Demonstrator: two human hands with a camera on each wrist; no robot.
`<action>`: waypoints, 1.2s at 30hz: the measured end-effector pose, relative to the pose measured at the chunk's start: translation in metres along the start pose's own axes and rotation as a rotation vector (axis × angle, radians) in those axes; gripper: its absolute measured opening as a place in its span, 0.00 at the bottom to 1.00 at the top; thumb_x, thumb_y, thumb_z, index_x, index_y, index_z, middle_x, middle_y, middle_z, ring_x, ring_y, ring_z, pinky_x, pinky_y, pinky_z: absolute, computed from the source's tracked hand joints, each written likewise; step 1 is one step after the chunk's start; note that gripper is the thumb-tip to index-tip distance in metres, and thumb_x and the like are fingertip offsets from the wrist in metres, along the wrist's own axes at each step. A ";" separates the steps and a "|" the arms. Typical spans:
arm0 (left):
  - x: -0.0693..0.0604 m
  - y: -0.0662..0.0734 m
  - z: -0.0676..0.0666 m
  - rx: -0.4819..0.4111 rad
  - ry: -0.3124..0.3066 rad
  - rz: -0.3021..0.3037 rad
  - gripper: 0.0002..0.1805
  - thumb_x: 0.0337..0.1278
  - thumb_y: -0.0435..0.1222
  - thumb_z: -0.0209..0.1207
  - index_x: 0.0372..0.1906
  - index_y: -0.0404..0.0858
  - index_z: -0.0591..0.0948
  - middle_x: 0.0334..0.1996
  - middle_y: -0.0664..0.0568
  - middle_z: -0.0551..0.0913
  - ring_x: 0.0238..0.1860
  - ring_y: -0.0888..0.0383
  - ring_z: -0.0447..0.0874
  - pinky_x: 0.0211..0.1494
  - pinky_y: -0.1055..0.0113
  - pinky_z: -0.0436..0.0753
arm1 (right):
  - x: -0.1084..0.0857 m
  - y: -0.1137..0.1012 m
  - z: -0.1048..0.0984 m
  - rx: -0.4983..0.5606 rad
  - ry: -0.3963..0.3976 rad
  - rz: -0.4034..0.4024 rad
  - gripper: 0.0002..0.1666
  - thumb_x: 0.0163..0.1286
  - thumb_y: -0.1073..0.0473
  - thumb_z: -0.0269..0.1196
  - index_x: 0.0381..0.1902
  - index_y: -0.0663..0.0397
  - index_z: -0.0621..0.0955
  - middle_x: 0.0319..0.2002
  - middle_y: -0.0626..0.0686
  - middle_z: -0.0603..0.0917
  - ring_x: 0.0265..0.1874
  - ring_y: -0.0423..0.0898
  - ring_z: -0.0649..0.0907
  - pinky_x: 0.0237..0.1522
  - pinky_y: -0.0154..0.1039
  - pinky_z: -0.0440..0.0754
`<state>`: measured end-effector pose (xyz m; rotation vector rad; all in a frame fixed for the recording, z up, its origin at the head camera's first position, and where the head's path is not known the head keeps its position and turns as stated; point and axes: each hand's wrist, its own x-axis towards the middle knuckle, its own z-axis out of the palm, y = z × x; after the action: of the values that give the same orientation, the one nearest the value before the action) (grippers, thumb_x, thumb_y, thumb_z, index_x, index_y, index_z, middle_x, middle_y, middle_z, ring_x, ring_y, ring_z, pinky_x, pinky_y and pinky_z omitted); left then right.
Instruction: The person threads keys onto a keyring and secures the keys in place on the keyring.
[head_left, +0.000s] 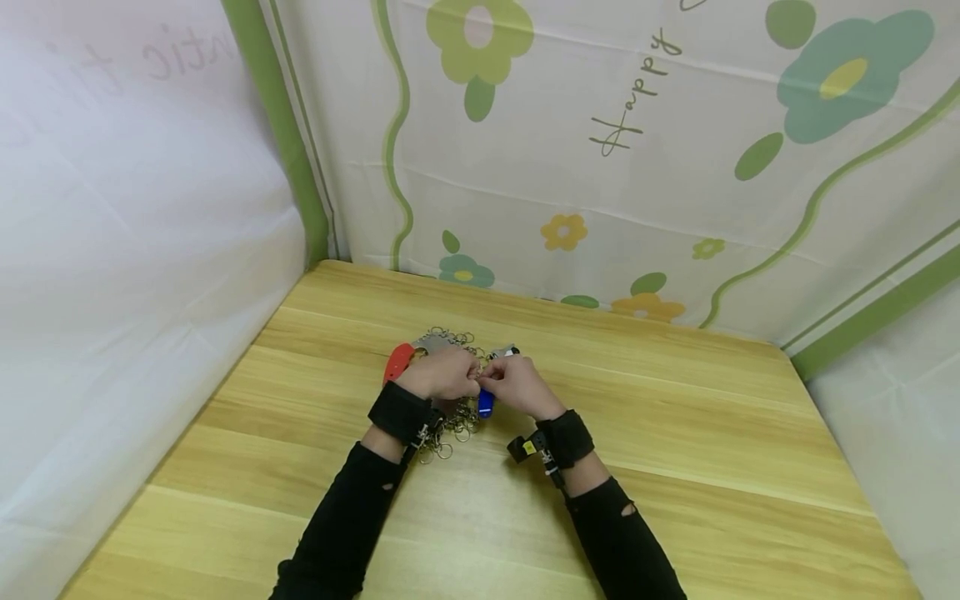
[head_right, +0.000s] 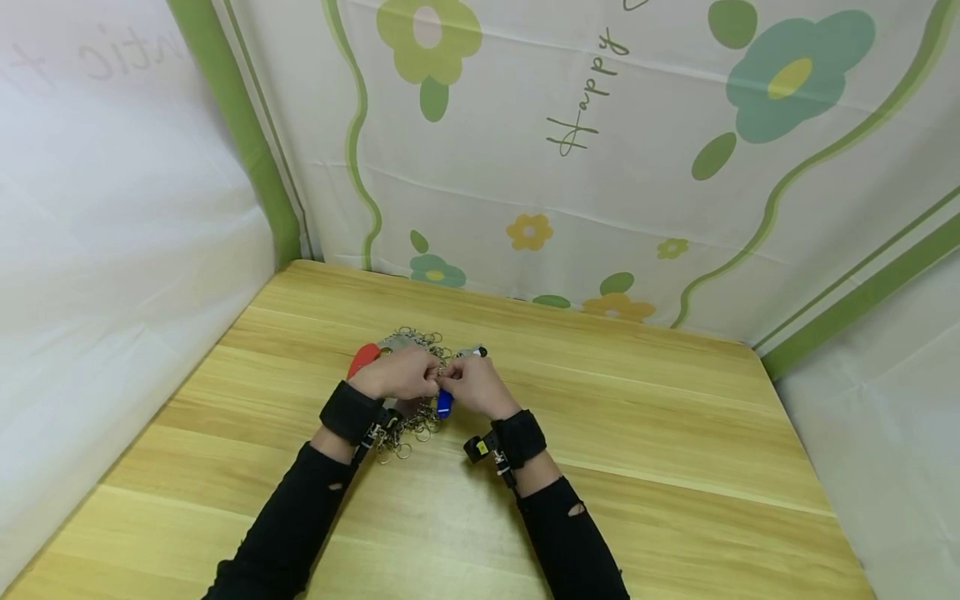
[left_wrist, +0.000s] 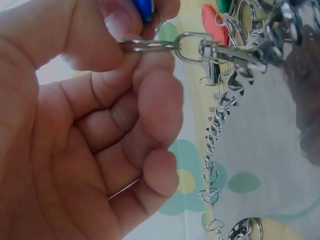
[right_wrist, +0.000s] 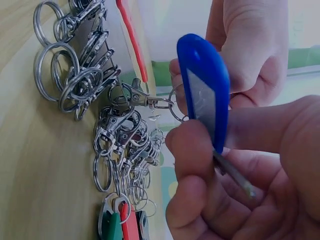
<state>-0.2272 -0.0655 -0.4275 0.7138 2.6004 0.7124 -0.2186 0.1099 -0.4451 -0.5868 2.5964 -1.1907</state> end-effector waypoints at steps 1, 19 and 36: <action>0.000 0.001 0.000 -0.003 0.001 0.001 0.14 0.52 0.32 0.56 0.16 0.42 0.66 0.11 0.57 0.60 0.13 0.61 0.55 0.21 0.70 0.59 | 0.000 0.000 0.001 0.001 0.006 0.004 0.08 0.68 0.60 0.61 0.29 0.53 0.84 0.24 0.46 0.82 0.19 0.41 0.77 0.22 0.33 0.71; -0.001 0.009 -0.001 0.071 0.025 0.029 0.13 0.53 0.31 0.53 0.17 0.43 0.67 0.13 0.57 0.62 0.14 0.61 0.58 0.24 0.70 0.60 | -0.003 -0.005 -0.001 0.013 0.019 0.013 0.10 0.69 0.61 0.59 0.29 0.53 0.84 0.23 0.47 0.82 0.16 0.46 0.76 0.19 0.34 0.71; 0.000 0.007 0.002 0.052 0.006 -0.010 0.11 0.54 0.31 0.54 0.20 0.42 0.70 0.13 0.56 0.65 0.13 0.61 0.61 0.23 0.69 0.63 | -0.001 -0.002 0.002 0.008 -0.015 -0.030 0.07 0.69 0.63 0.59 0.31 0.54 0.82 0.26 0.48 0.82 0.17 0.48 0.79 0.22 0.36 0.75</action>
<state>-0.2241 -0.0595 -0.4259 0.7147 2.6346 0.6473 -0.2159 0.1077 -0.4447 -0.6330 2.5778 -1.2013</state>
